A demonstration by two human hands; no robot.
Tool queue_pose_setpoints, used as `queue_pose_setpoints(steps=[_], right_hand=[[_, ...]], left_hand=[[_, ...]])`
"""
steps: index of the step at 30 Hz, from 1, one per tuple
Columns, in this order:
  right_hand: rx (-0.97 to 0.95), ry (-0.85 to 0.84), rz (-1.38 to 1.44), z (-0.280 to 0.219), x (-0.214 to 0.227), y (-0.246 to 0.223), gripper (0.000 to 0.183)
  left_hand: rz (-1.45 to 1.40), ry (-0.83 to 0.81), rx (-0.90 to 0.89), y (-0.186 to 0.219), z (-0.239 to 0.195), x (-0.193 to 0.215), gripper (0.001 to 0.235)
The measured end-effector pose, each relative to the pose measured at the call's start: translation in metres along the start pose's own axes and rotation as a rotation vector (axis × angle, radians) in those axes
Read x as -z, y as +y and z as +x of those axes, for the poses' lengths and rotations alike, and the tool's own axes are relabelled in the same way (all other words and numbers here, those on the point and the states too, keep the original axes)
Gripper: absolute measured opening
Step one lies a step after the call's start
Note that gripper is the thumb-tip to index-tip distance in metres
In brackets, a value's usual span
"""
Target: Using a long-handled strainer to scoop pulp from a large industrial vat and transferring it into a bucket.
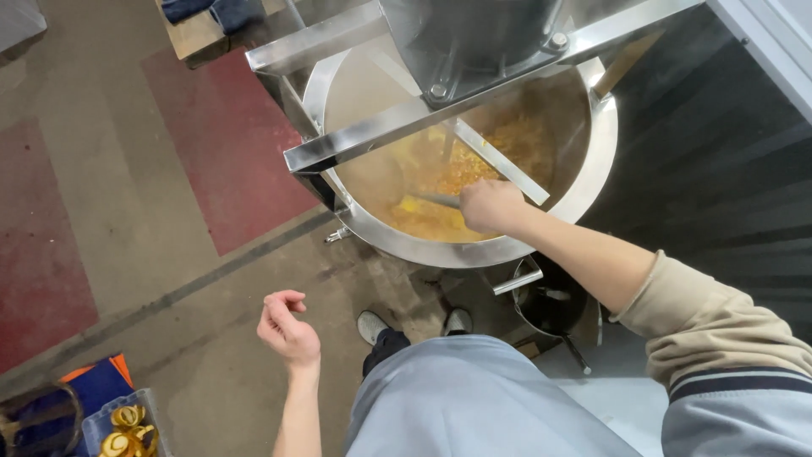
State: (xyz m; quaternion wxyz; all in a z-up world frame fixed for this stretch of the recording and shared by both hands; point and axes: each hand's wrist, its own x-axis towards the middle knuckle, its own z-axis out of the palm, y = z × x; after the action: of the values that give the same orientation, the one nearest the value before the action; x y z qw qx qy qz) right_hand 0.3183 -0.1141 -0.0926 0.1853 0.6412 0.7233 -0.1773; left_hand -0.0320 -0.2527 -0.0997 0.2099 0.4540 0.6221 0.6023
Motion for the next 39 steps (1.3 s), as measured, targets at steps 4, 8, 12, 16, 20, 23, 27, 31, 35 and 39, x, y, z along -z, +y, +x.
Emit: queue_pose_setpoints(steps=[4, 8, 12, 16, 20, 23, 27, 31, 35, 39], right_hand=[[0.123, 0.289, -0.204, -0.004, -0.047, 0.01, 0.019], [0.307, 0.575, -0.362, -0.012, -0.072, 0.037, 0.016], [0.23, 0.426, -0.354, -0.041, -0.041, 0.048, 0.016], [0.106, 0.165, -0.443, -0.132, 0.078, 0.024, 0.016], [0.079, 0.209, -0.535, -0.148, 0.072, 0.057, 0.02], [-0.017, 0.162, -0.559, -0.162, 0.067, 0.06, 0.022], [-0.131, 0.112, -0.468, -0.158, 0.047, 0.042, 0.023], [-0.169, 0.057, -0.45, -0.138, 0.027, 0.014, 0.025], [-0.198, 0.014, -0.457, -0.091, 0.029, -0.017, 0.022], [-0.469, -0.497, -0.198, -0.026, 0.061, -0.06, 0.034]], left_hand=[[-0.016, 0.034, 0.009, -0.008, -0.008, -0.002, 0.053], [-0.016, 0.044, 0.004, -0.009, -0.015, -0.004, 0.053], [-0.03, 0.054, 0.019, -0.011, -0.02, -0.004, 0.054], [-0.042, 0.066, 0.037, -0.013, -0.025, -0.006, 0.053], [-0.047, 0.053, 0.036, -0.022, -0.021, -0.002, 0.051], [-0.066, 0.026, 0.033, -0.03, -0.006, -0.001, 0.05], [-0.081, -0.084, 0.036, -0.033, 0.032, 0.002, 0.051], [-0.081, -0.145, 0.008, -0.047, 0.082, 0.014, 0.048], [-0.09, -0.176, 0.024, -0.076, 0.127, 0.046, 0.047], [-0.03, -0.116, 0.137, -0.124, 0.154, 0.088, 0.042]])
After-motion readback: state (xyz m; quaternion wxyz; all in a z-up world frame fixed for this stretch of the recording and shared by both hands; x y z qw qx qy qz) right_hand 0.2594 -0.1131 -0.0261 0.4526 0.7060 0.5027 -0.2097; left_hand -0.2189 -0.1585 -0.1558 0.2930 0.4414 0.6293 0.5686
